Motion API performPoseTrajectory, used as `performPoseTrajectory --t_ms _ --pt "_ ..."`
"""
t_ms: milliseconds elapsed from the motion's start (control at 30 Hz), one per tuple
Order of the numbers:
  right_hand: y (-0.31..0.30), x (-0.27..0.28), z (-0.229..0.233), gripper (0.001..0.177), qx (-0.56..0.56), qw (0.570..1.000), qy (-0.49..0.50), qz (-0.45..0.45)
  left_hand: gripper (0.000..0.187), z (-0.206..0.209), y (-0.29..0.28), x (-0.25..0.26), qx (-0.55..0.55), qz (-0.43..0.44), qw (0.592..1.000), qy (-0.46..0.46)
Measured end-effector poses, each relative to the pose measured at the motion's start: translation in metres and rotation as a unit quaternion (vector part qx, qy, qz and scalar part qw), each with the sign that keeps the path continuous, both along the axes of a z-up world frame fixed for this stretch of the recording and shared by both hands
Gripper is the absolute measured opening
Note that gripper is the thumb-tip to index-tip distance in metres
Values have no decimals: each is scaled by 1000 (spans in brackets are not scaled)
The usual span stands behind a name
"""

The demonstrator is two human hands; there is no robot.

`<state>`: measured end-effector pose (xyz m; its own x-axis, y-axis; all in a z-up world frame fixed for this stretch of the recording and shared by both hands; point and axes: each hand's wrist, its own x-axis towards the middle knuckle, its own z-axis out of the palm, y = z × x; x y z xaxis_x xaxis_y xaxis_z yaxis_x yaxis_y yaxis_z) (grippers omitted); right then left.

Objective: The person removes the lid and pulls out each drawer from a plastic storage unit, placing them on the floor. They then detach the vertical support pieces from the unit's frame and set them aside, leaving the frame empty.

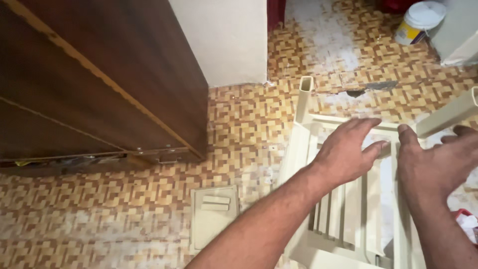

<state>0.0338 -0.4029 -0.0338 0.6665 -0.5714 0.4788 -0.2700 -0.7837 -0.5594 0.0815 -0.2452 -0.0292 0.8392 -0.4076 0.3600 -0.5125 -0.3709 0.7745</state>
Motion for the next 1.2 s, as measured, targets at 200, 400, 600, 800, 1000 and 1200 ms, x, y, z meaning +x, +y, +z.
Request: performPoseTrajectory --t_ms 200,400,600,800,1000,1200 --pt "-22 20 13 41 19 998 47 23 69 8 -25 15 267 -69 961 20" --pt "-39 23 8 33 4 996 75 39 67 12 -26 6 304 -58 947 85" --pt "-36 22 10 40 -35 992 121 19 68 17 -25 1 341 -78 932 94" --pt "-21 35 46 42 -4 998 12 64 68 16 -28 4 344 -84 929 105" --pt "-9 56 93 33 31 985 -5 168 68 18 -23 11 359 -104 919 126" --pt "32 60 88 28 419 869 -22 261 33 29 33 -14 101 56 985 127"
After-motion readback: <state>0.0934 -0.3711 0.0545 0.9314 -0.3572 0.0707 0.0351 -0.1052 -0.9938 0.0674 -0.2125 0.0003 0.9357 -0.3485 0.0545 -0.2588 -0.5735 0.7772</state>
